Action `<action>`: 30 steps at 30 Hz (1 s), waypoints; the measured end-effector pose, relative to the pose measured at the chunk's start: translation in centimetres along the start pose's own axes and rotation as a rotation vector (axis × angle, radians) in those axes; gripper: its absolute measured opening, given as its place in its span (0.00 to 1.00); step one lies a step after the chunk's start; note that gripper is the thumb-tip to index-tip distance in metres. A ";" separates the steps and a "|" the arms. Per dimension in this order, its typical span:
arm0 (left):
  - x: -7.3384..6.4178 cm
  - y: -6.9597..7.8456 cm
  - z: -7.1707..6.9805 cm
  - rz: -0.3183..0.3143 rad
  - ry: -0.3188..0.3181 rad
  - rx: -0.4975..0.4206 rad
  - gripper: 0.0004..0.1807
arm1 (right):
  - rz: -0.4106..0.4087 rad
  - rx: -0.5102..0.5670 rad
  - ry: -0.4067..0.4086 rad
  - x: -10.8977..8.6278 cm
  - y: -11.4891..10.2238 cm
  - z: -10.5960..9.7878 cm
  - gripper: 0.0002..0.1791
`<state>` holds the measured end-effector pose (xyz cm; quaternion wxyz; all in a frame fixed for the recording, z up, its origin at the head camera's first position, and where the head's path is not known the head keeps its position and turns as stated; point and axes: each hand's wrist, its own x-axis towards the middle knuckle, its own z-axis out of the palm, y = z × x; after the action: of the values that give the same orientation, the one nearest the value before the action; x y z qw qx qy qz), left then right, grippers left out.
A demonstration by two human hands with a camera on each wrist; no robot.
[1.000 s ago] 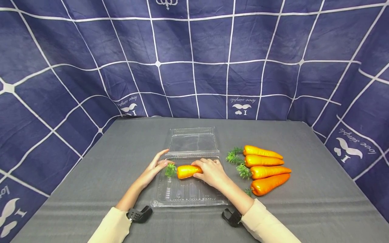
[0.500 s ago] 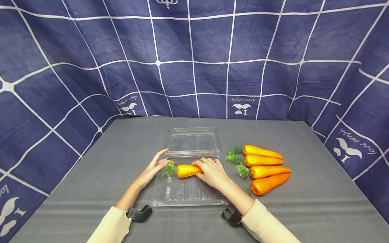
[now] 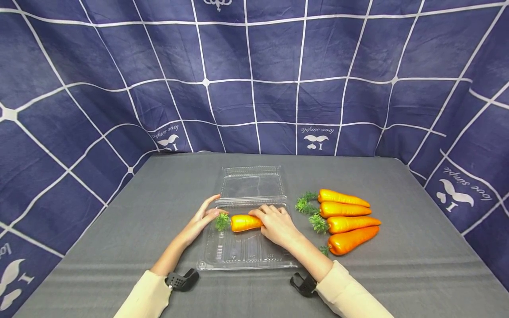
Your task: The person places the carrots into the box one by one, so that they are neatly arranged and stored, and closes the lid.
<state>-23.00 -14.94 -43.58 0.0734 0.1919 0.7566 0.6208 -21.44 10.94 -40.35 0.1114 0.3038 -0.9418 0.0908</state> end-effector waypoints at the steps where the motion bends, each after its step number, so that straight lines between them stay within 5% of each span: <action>1: 0.0 0.0 0.0 0.001 0.002 0.003 0.30 | -0.002 0.002 -0.006 0.0 0.0 0.0 0.25; 17: 0.2 -0.2 0.1 0.018 0.006 0.001 0.31 | -0.035 0.097 -0.107 -0.7 0.3 -1.1 0.30; 30: 0.2 -0.4 0.0 0.037 0.004 0.008 0.31 | 0.031 0.409 -0.073 -1.6 1.1 -2.7 0.26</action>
<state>-23.23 -14.92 -43.91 0.0596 0.2050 0.7555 0.6194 -20.39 13.36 -38.30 0.0120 0.3087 -0.9117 0.2708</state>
